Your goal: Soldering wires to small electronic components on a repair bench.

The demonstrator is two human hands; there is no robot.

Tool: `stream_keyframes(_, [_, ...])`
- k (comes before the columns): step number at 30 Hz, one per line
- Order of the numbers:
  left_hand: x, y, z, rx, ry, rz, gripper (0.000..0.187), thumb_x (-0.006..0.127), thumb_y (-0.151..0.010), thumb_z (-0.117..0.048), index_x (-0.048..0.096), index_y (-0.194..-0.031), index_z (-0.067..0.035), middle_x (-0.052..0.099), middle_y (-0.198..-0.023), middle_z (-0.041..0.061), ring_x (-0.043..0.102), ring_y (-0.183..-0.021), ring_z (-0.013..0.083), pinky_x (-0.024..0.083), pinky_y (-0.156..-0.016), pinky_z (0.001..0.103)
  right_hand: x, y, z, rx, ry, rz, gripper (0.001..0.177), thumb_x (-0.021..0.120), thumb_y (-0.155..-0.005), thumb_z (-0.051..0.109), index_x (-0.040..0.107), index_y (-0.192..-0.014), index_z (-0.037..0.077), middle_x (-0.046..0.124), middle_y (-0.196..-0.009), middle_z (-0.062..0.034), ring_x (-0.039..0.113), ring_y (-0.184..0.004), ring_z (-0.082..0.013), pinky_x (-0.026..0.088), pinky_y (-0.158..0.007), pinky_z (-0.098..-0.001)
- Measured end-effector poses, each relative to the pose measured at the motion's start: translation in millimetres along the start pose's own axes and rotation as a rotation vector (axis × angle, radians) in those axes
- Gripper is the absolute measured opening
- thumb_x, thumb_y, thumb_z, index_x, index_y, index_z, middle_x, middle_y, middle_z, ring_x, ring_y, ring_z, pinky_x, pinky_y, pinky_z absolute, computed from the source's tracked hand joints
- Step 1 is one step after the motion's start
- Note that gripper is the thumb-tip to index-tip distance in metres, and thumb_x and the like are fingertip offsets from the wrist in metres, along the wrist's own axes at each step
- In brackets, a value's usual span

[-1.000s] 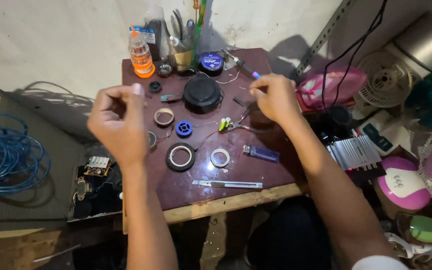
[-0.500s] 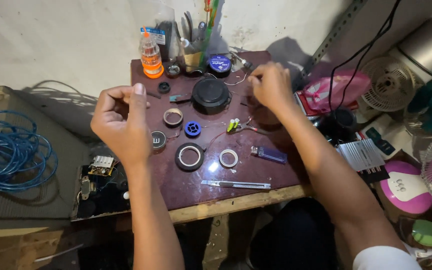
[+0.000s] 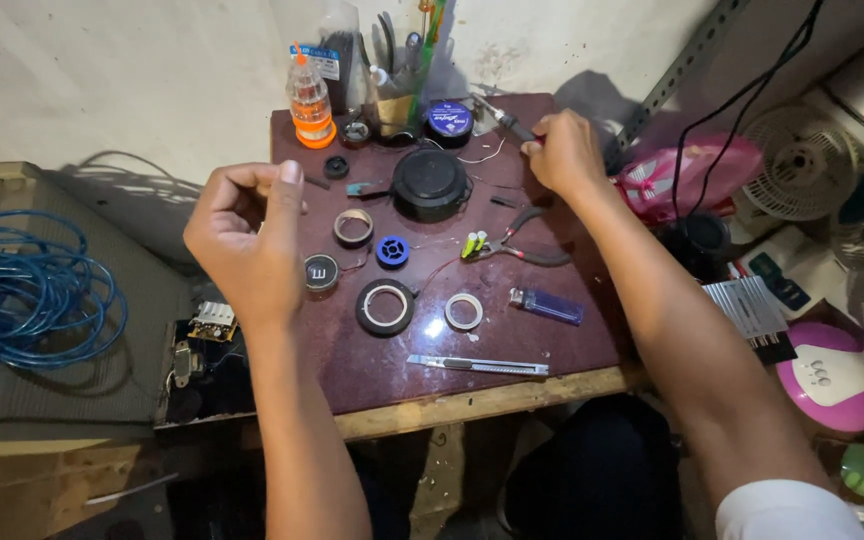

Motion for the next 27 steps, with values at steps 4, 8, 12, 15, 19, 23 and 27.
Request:
stream_keyframes(4, [-4,-3,-2,-0.021,-0.074,0.08,0.009,0.079,-0.097,-0.005,0.073,-0.09,-0.003,0.059,-0.063,0.008,0.061,-0.066,0.013,0.05,-0.067,0.027,-18,3,8,-0.06,-0.015,-0.042,0.02,0.082,-0.088,0.01,0.078,-0.107,0.002,0.069,-0.103,-0.0209,0.068,-0.105,-0.0468,0.056,-0.091,-0.0534])
stream_keyframes(8, [-1,3,1,-0.45,-0.462,0.413,0.008,0.071,-0.098,-0.02,0.075,-0.098,-0.013,0.063,-0.077,-0.004,0.05,-0.068,0.0076,0.042,-0.061,0.026,-51,15,16,-0.142,-0.071,-0.155,0.024,0.085,-0.093,0.012,0.078,-0.111,-0.002,0.067,-0.106,-0.0233,0.067,-0.098,-0.04,0.055,-0.086,-0.0488])
stream_keyframes(12, [5,15,5,-0.502,-0.741,0.54,0.02,0.071,-0.09,-0.02,0.078,-0.107,-0.012,0.08,-0.099,0.004,0.073,-0.086,0.0177,0.055,-0.078,0.036,-86,33,25,-0.202,-0.195,-0.366,0.021,0.092,-0.089,0.005,0.081,-0.106,0.003,0.053,-0.097,-0.0108,0.058,-0.079,-0.0274,0.053,-0.07,-0.0406])
stream_keyframes(15, [37,30,33,-0.322,-0.834,0.703,0.029,0.079,-0.086,-0.028,0.077,-0.11,-0.013,0.078,-0.111,0.007,0.071,-0.104,0.0285,0.051,-0.09,0.044,-117,54,52,-0.305,-0.224,-0.403,0.026,0.087,-0.094,-0.004,0.08,-0.119,-0.007,0.06,-0.079,-0.0115,0.053,-0.064,-0.023,0.045,-0.058,-0.0394])
stream_keyframes(19, [68,47,59,-0.233,-0.907,0.85,0.039,0.082,-0.084,-0.024,0.075,-0.12,-0.013,0.071,-0.125,0.009,0.059,-0.118,0.0348,0.051,-0.092,0.055,-138,80,71,-0.335,-0.326,-0.388,0.018,0.073,-0.104,-0.003,0.077,-0.121,-0.007,0.072,-0.07,-0.0135,0.073,-0.067,-0.0203,0.055,-0.066,-0.0383])
stream_keyframes(23, [77,57,84,-0.012,-1.005,0.91,0.039,0.088,-0.076,-0.025,0.078,-0.112,-0.015,0.074,-0.106,0.016,0.062,-0.104,0.0403,0.052,-0.086,0.051,-139,89,67,0.023,-0.72,-0.244,0.028,0.067,-0.1,-0.001,0.067,-0.128,-0.007,0.077,-0.086,-0.0153,0.071,-0.061,-0.0136,0.057,-0.042,-0.0247])
stream_keyframes(27, [75,65,99,0.023,-0.998,0.868,0.038,0.091,-0.067,-0.025,0.079,-0.103,-0.018,0.064,-0.09,0.006,0.06,-0.103,0.0346,0.058,-0.088,0.051,-129,99,53,0.186,-1.042,-0.17,0.033,0.062,-0.096,-0.001,0.059,-0.129,-0.004,0.077,-0.103,-0.0191,0.078,-0.073,-0.0146,0.067,-0.061,-0.0202])
Point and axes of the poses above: each hand's wrist, its own y-axis away from the middle knuckle, its own x-axis out of the palm, z = x × y, the point moved 6 cm from there along -y, towards the middle knuckle
